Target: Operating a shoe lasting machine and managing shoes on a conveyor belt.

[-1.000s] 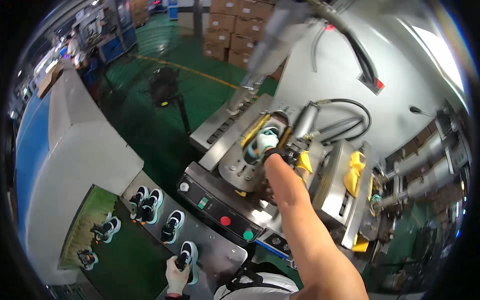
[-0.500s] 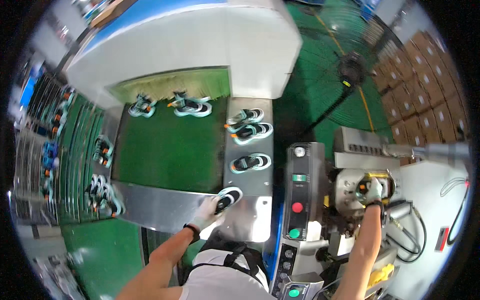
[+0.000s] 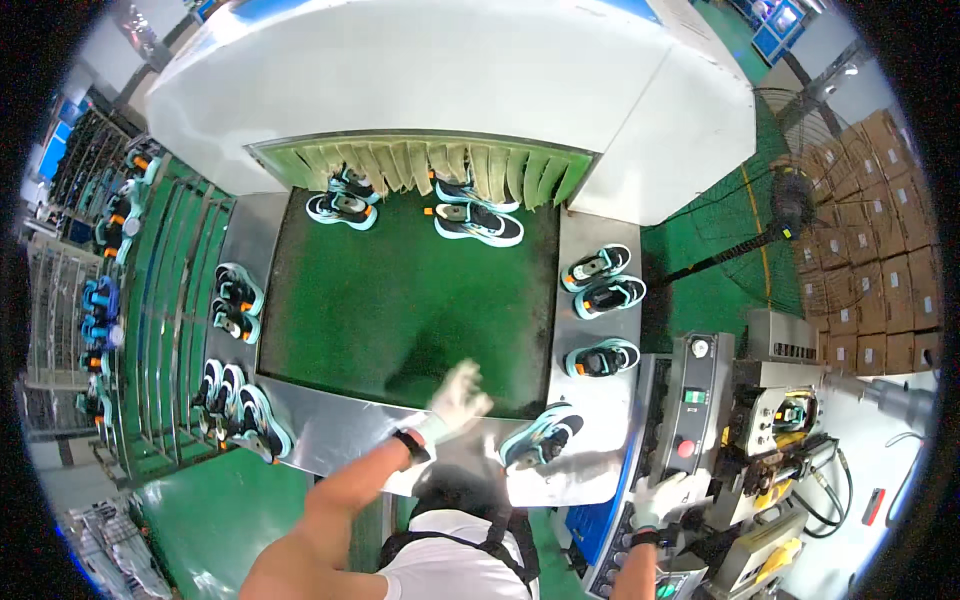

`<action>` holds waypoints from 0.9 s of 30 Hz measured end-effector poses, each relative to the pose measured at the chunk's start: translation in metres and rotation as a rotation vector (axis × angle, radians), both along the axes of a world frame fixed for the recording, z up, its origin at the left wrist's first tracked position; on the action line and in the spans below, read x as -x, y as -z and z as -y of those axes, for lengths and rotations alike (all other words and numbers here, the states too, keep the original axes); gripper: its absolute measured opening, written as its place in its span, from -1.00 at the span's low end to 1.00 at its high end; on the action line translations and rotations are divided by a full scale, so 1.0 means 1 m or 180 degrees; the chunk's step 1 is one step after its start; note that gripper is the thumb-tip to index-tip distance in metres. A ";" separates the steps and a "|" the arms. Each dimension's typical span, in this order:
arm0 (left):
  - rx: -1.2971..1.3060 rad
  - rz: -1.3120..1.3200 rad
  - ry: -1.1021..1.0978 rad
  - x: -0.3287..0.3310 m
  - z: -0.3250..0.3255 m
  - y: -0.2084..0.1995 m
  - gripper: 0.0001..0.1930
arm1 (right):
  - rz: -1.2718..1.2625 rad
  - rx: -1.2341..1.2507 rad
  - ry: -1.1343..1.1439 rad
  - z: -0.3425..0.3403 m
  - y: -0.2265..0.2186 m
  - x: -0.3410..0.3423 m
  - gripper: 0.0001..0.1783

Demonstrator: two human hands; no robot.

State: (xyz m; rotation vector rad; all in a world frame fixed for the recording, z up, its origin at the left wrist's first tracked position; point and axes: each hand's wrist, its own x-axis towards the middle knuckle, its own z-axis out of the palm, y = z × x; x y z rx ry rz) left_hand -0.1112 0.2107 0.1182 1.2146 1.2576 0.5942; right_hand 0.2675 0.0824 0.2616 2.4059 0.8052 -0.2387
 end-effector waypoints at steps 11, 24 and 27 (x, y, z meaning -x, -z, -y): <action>-0.2432 -0.2425 -0.1433 0.287 -0.358 0.041 -0.31 | -0.0774 -0.1940 -0.0668 0.132 0.091 0.007 -0.01; -0.1966 -0.1579 -0.0708 0.211 -0.202 0.014 -0.81 | -0.2777 -0.2659 0.0512 0.084 0.034 0.165 -0.16; -0.1500 -0.0873 0.0231 0.126 -0.138 -0.036 -0.86 | -0.3344 -0.2590 0.1075 0.058 -0.027 0.193 -0.18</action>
